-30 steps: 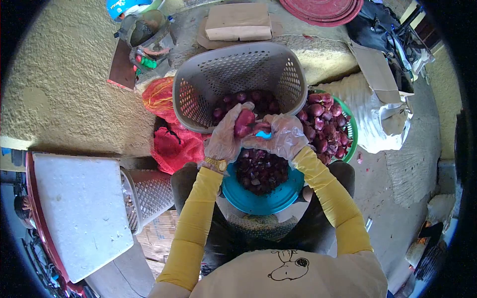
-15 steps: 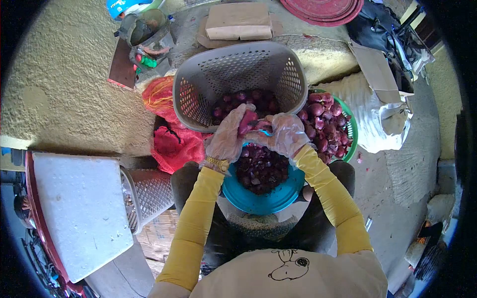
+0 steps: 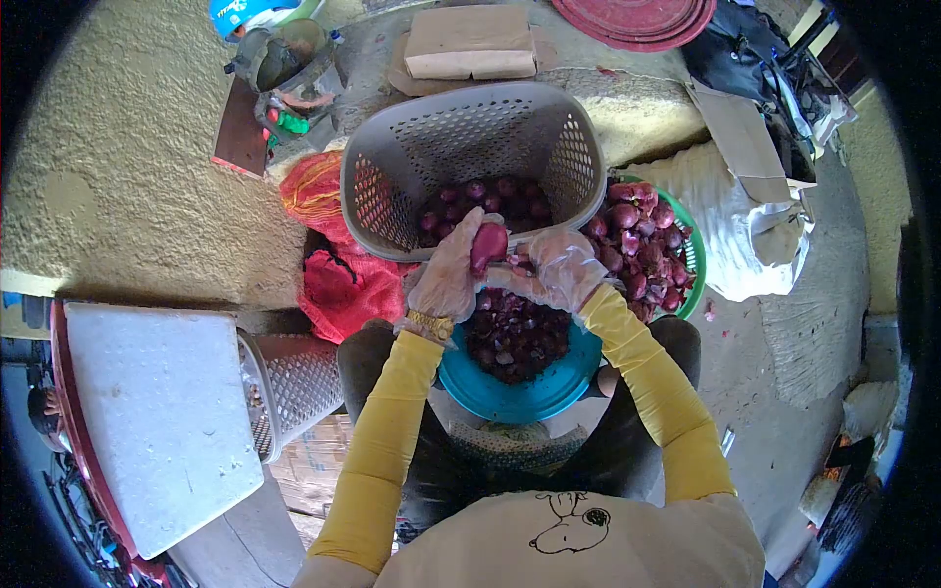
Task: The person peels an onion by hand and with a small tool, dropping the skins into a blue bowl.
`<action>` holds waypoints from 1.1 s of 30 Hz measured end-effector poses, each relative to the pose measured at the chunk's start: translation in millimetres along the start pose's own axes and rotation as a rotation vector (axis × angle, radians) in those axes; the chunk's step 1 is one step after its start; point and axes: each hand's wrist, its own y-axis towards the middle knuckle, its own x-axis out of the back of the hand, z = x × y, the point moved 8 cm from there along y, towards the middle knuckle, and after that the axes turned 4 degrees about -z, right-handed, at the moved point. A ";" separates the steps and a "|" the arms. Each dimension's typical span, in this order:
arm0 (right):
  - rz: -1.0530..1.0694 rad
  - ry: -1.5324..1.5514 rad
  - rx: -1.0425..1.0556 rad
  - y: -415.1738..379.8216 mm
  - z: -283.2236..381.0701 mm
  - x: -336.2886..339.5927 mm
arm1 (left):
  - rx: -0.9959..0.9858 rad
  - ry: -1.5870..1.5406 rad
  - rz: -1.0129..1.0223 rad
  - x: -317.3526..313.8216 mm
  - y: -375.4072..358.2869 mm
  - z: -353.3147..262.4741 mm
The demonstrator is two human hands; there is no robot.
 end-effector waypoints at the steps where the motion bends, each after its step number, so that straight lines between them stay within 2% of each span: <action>1: -0.001 0.000 0.001 -1.1 -2.6 -5.3 | -0.016 0.102 -0.044 5.0 1.5 -4.4; 3: 0.073 -0.164 0.037 -6.1 -8.4 -27.0 | -0.031 0.204 -0.087 12.6 10.1 -19.8; 5: 0.093 -0.116 0.071 -6.4 0.9 -20.9 | 0.970 -1.189 -0.156 -15.4 0.9 10.1; 8: 0.132 -0.082 0.173 -11.1 6.6 -29.7 | 1.066 -1.293 -0.240 -16.5 3.8 11.4; 10: 0.152 -0.098 0.237 -10.5 16.8 -24.3 | 1.002 -1.308 -0.205 -16.1 -3.5 24.0; 12: 0.435 -0.101 0.092 -9.5 17.8 -24.9 | 0.937 -1.323 -0.170 -17.1 -4.5 21.7; 13: 0.435 -0.101 0.092 -11.3 16.9 -25.3 | 0.888 -1.326 -0.239 -12.6 -0.3 13.6; 15: 0.116 0.005 0.265 -10.7 30.2 -2.5 | 0.838 -1.327 -0.307 -7.1 4.7 10.9; 17: 0.103 -0.005 0.259 -10.8 29.4 -1.0 | 1.027 -1.476 -0.385 -16.0 -0.4 21.8; 18: 0.091 -0.014 0.254 -10.4 29.6 0.9 | 1.027 -1.476 -0.384 -15.5 0.4 20.4; 19: 0.091 -0.015 0.255 -9.4 30.4 3.2 | 1.046 -1.496 -0.389 -15.9 0.6 18.8; 21: 0.278 -0.059 0.207 -9.4 27.8 -5.9 | 1.064 -1.515 -0.393 -16.8 -1.9 24.5; 24: 0.278 -0.004 0.224 -12.3 25.9 -14.6 | 1.086 -1.586 -0.325 -22.4 -8.5 34.6; 28: 0.202 -0.025 0.280 -13.5 26.3 -15.1 | 1.041 -1.474 -0.369 -13.7 -3.0 27.4; 33: 0.279 -0.018 0.276 -16.8 30.0 -17.4 | 1.036 -1.488 -0.461 -11.6 0.4 30.1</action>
